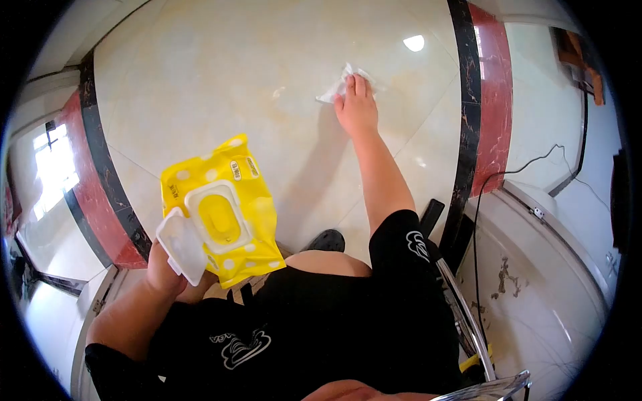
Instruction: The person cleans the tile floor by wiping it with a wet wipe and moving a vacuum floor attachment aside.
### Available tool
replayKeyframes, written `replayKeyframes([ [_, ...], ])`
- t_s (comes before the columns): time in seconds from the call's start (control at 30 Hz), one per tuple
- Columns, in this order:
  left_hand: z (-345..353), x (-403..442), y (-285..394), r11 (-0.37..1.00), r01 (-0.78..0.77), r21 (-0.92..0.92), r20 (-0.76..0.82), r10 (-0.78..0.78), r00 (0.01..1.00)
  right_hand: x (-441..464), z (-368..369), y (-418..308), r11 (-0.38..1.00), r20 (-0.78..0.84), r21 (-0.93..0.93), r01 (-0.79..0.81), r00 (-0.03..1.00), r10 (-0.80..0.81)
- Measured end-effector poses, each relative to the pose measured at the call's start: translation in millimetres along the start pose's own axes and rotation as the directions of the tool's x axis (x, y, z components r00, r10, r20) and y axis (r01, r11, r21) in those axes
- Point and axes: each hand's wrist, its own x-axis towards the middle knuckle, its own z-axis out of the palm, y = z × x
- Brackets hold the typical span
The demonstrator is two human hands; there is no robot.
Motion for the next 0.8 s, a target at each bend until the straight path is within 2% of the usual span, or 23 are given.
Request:
replayKeyframes([
  [0.07,5.3,-0.5,1.2,1.000,-0.006,-0.012,-0.013,0.006,1.000,-7.6,3.0,-4.3,0.999,-0.031,-0.023,0.024,0.999,-0.025],
  [0.13,6.1,0.0,1.0,0.999,-0.018,-0.032,-0.026,0.017,1.000,-28.5,-1.9,-10.6,0.995,0.091,-0.039,0.087,0.992,-0.083],
  [0.17,2.8,0.0,0.4,0.998,-0.031,-0.046,-0.012,0.030,0.999,-27.0,-2.1,-10.0,0.995,0.091,-0.041,0.090,0.992,-0.086],
  [0.27,4.7,1.1,0.2,0.998,-0.035,-0.056,0.008,0.036,0.999,-13.2,-6.0,-11.2,0.991,0.022,-0.062,0.122,0.992,-0.121],
  [0.33,3.9,1.3,-0.4,0.998,-0.028,-0.050,0.008,0.029,1.000,16.4,-1.5,-9.7,0.996,-0.022,-0.079,0.051,0.998,-0.052],
  [0.43,-3.1,0.8,3.1,0.999,0.004,-0.051,0.038,-0.002,0.999,8.0,3.7,-8.3,0.995,-0.017,-0.080,0.057,0.998,-0.059],
  [0.53,-7.2,0.0,0.2,0.996,-0.053,-0.072,0.088,0.059,0.994,-27.9,4.3,-12.8,0.985,0.000,-0.127,0.120,0.993,-0.121],
  [0.63,-4.5,-1.0,-0.7,0.991,-0.054,-0.121,0.040,0.059,0.997,-13.5,-11.4,-16.1,0.988,0.015,-0.097,0.117,0.993,-0.116],
  [0.7,6.2,-0.9,2.7,0.998,0.021,-0.063,-0.044,-0.024,0.999,4.4,-4.1,-11.5,0.989,-0.002,-0.109,0.101,0.995,-0.102],
  [0.8,-2.6,-3.5,4.1,0.996,0.000,-0.085,-0.071,-0.006,0.997,-7.9,10.4,-14.6,0.991,-0.033,-0.108,0.080,0.996,-0.084],
])
